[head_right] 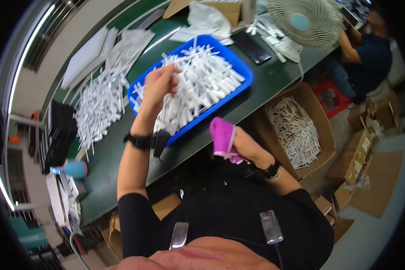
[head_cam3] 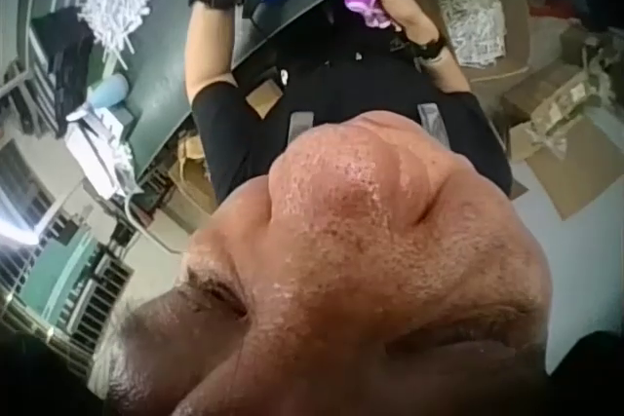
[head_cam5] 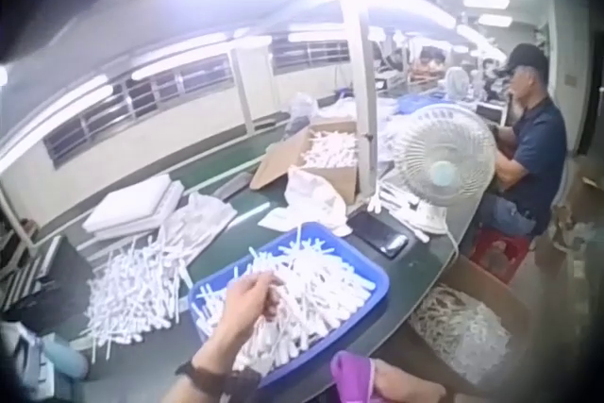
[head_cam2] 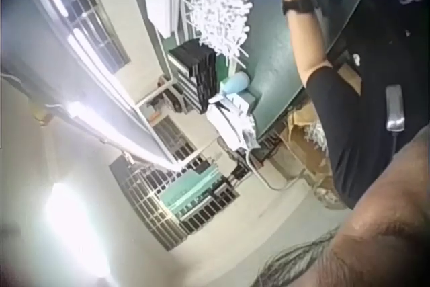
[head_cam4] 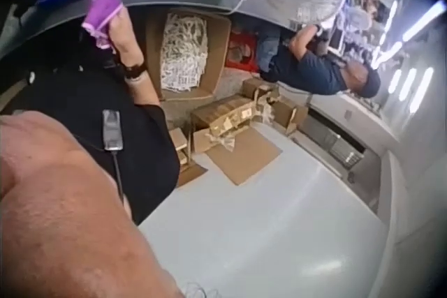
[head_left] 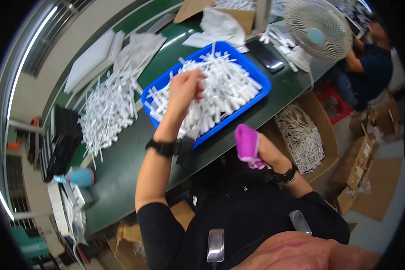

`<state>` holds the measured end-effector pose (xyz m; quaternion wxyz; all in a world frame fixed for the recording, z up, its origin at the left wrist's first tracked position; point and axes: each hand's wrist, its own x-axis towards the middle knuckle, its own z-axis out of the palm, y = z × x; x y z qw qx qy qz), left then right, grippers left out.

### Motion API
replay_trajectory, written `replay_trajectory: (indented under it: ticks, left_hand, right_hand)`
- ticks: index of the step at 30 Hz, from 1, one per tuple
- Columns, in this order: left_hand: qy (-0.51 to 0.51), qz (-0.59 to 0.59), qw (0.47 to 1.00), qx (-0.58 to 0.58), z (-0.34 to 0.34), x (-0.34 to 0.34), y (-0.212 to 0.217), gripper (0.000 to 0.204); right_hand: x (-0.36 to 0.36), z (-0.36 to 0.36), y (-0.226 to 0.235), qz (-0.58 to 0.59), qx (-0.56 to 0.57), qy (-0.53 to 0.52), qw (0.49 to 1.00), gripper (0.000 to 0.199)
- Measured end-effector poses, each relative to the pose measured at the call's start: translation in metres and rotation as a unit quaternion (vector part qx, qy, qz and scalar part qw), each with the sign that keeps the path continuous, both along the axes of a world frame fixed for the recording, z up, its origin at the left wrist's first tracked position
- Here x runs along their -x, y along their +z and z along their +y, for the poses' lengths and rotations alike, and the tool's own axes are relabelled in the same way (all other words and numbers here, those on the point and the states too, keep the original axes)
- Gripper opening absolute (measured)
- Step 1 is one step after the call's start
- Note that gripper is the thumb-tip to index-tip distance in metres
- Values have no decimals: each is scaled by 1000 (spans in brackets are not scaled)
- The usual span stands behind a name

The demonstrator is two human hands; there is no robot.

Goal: The person picks up a white swab from a blue tray or the table, wipes it with a purple cloth, and places it back onto the table. This process is repeated for several other swabs, one at a time.

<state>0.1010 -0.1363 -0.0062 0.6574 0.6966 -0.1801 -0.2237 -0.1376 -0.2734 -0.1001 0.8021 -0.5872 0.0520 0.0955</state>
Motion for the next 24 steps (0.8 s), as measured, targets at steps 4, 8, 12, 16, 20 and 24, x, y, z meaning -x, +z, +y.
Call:
replay_trajectory:
  ticks: [4,8,12,16,20,24]
  left_hand:
    - [-60,-56,991,-106,-20,-11,-18,33]
    - [61,-305,936,-162,21,-45,-29,30]
    - [173,-429,790,-402,91,-101,-16,21]
    - [118,-510,680,-513,146,-168,-59,17]
    - [-18,-602,599,-528,143,-194,-73,18]
    - [-110,-656,569,-483,152,-201,-68,18]
  right_hand:
    - [3,13,17,-103,-179,-14,978,48]
    - [3,27,7,-146,-61,-245,957,48]
    - [11,4,-4,15,-118,-251,961,43]
    - [4,10,0,43,-177,-204,962,38]
    - [9,16,3,38,-170,-170,970,37]
    - [8,12,-5,30,-206,-193,959,35]
